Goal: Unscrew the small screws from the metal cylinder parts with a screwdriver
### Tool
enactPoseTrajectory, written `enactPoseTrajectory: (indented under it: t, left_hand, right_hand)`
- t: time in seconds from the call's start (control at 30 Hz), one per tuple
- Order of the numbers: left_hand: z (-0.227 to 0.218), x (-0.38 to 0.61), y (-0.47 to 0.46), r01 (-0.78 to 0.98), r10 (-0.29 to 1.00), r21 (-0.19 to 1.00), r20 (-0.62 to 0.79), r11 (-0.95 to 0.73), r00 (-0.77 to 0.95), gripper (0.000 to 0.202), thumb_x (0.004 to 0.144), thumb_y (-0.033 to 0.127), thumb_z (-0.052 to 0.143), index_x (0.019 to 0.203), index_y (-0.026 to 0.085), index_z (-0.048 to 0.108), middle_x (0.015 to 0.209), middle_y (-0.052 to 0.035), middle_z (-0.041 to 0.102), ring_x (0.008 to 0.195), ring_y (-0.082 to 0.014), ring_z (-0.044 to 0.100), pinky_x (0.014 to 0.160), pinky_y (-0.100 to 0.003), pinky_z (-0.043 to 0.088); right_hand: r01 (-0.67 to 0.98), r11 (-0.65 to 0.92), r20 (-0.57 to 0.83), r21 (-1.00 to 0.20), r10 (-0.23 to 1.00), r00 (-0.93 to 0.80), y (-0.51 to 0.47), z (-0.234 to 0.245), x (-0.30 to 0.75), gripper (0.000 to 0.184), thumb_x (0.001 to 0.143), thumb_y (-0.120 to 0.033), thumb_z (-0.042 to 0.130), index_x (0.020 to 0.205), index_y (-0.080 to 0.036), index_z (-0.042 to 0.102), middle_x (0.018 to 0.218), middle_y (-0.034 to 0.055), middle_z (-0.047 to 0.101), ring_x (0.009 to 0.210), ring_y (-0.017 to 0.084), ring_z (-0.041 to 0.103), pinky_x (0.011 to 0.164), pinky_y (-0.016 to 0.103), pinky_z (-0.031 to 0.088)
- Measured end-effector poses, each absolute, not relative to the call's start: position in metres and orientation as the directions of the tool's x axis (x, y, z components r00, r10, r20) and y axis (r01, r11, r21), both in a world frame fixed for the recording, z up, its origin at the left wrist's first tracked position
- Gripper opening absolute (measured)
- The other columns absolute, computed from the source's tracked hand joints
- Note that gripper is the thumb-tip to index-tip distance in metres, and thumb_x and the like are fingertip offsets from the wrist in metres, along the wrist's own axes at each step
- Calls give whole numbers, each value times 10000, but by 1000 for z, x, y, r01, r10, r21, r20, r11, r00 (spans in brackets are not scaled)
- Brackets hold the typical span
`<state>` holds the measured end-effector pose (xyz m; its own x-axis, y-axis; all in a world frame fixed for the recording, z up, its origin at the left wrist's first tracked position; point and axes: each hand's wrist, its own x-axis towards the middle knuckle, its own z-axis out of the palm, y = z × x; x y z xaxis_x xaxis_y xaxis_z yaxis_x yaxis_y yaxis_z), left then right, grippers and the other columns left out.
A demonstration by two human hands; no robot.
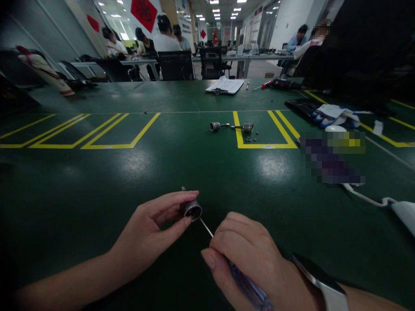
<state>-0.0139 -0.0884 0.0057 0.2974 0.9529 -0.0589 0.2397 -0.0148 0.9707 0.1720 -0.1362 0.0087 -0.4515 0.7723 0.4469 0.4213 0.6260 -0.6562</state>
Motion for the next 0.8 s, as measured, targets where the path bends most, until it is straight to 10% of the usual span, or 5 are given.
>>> enactPoseTrajectory:
  t: [0.5,0.8]
  left_hand:
    - [-4,-18,-87,250,945,959,44,-131,324,329,708,101,620,1036,117,646,1070,-84,663,915,-170,662,815,-273,569]
    - [-6,-16,-90,133,906,989,1,-63,423,366,773,115,587,1138,128,564,1070,-88,638,959,-172,638,852,-283,537]
  right_hand:
    - [523,341,181,-781,926,-332,-135,-2,176,330,938,-244,393,622,-176,462,580,-21,477,537,82,467,520,222,366]
    - [503,422,222,-754,885,-410,-134,-4,179,272,924,-182,396,659,-176,459,610,-15,471,576,95,466,571,239,389]
